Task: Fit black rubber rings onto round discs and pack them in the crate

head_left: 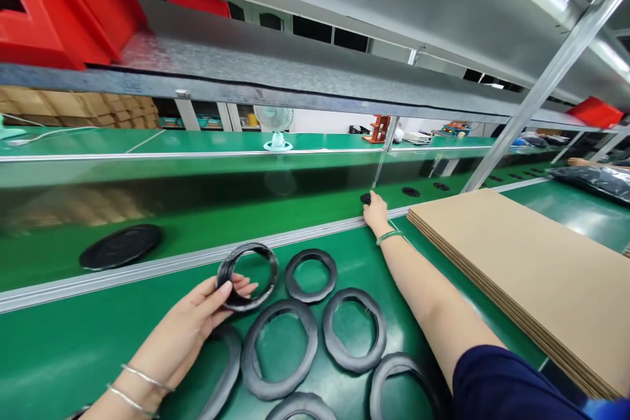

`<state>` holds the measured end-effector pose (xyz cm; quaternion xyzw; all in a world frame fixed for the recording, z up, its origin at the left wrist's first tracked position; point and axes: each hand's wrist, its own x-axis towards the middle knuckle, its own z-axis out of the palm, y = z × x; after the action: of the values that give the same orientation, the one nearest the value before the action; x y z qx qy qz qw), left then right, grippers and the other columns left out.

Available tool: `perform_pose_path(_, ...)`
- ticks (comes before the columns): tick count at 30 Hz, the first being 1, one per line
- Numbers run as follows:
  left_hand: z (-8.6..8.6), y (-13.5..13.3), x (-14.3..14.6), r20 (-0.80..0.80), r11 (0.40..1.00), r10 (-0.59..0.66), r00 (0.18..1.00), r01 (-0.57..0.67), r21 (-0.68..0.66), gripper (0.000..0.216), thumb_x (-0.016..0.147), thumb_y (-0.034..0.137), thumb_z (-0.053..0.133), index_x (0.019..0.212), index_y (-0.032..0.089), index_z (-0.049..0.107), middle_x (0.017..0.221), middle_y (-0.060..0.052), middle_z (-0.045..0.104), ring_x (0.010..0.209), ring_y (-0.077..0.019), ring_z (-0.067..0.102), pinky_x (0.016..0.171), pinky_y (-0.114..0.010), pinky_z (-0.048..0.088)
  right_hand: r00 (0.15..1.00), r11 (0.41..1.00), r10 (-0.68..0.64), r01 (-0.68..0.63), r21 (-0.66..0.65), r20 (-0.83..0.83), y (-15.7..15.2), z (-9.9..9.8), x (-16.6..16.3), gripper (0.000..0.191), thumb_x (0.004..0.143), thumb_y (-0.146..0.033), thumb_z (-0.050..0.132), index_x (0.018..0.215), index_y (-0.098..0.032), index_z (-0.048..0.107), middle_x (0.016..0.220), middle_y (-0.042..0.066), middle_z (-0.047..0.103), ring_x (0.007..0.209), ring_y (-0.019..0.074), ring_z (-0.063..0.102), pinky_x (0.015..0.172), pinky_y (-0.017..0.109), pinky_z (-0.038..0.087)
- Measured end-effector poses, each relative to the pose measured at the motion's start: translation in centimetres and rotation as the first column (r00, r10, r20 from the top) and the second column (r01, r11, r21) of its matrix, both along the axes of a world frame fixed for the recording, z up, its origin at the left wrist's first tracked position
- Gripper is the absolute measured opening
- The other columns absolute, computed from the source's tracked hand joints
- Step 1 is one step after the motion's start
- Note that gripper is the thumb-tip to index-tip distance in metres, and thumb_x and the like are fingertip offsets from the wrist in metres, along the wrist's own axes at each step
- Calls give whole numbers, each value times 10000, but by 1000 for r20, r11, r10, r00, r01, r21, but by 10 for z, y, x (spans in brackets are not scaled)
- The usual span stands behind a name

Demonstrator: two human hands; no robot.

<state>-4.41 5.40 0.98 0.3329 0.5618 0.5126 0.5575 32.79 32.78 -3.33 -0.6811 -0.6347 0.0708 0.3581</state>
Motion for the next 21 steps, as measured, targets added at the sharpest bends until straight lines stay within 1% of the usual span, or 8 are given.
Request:
perform_pose_path(2, 2, -5, 12, 107, 999, -37, 994, 37, 1, 431, 731, 457, 778, 1049, 181, 683, 1128, -113, 744, 1177, -293, 642, 1018, -367, 519, 998, 998, -55, 56, -13, 39, 13, -3, 19, 600, 886, -124, 485, 1478, -113, 382, 1536, 180, 313, 1362, 348, 339, 1119, 533, 280)
perform_pose_path(3, 3, -7, 17, 137, 998, -64, 989, 65, 3, 405, 755, 442, 764, 1053, 183, 677, 1138, -109, 739, 1174, -287, 644, 1022, -365, 515, 996, 997, -68, 70, -30, 56, 21, -4, 26, 584, 885, -115, 470, 1466, -138, 414, 1541, 164, 312, 1356, 349, 341, 1107, 541, 289)
perform_pose_path(5, 3, -12, 25, 148, 992, -129, 980, 129, 8, 357, 799, 426, 733, 1061, 193, 666, 1146, -97, 731, 1180, -279, 640, 1028, -365, 503, 994, 994, -62, 70, -82, 87, 37, -8, 37, 495, 885, -111, 467, 1370, -167, 546, 1467, 148, 436, 1309, 344, 398, 1081, 530, 323)
perform_pose_path(7, 1, -15, 29, 120, 982, -190, 974, 190, 12, 328, 822, 415, 716, 1067, 205, 657, 1148, -80, 725, 1193, -273, 630, 1021, -362, 500, 993, 990, -32, 47, -136, 110, 54, -13, 43, 376, 893, -139, 502, 1232, -169, 662, 1303, 147, 587, 1217, 321, 489, 1047, 481, 368)
perform_pose_path(9, -2, -16, 29, 73, 974, -228, 971, 228, 16, 326, 815, 410, 725, 1062, 210, 650, 1131, -71, 723, 1180, -271, 635, 999, -363, 508, 992, 986, -6, 27, -165, 124, 70, -19, 46, 303, 894, -172, 552, 1155, -165, 705, 1177, 138, 653, 1122, 291, 553, 1002, 425, 404)
perform_pose_path(11, -5, -16, 27, 14, 967, -254, 967, 253, 16, 332, 798, 402, 742, 1043, 200, 647, 1096, -77, 729, 1130, -272, 656, 973, -374, 520, 991, 987, 10, 11, -160, 131, 79, -23, 48, 268, 891, -207, 598, 1128, -166, 717, 1149, 126, 663, 1065, 267, 575, 962, 382, 421)
perform_pose_path(16, -10, -13, 25, -91, 962, -270, 959, 272, 7, 348, 716, 354, 807, 968, 174, 648, 1074, -90, 723, 1030, -260, 686, 941, -383, 533, 988, 989, 92, -76, -128, 126, 79, -31, 44, 211, 866, -348, 695, 976, -179, 756, 1032, 85, 685, 906, 210, 602, 837, 303, 455)
perform_pose_path(21, -15, -15, 27, -194, 963, -261, 946, 268, 9, 321, 654, 282, 832, 891, 173, 644, 1021, -81, 731, 963, -233, 687, 903, -366, 545, 976, 983, 176, -167, -78, 131, 69, -28, 23, 270, 818, -323, 765, 1067, -220, 753, 1071, 67, 680, 949, 200, 589, 848, 287, 434)
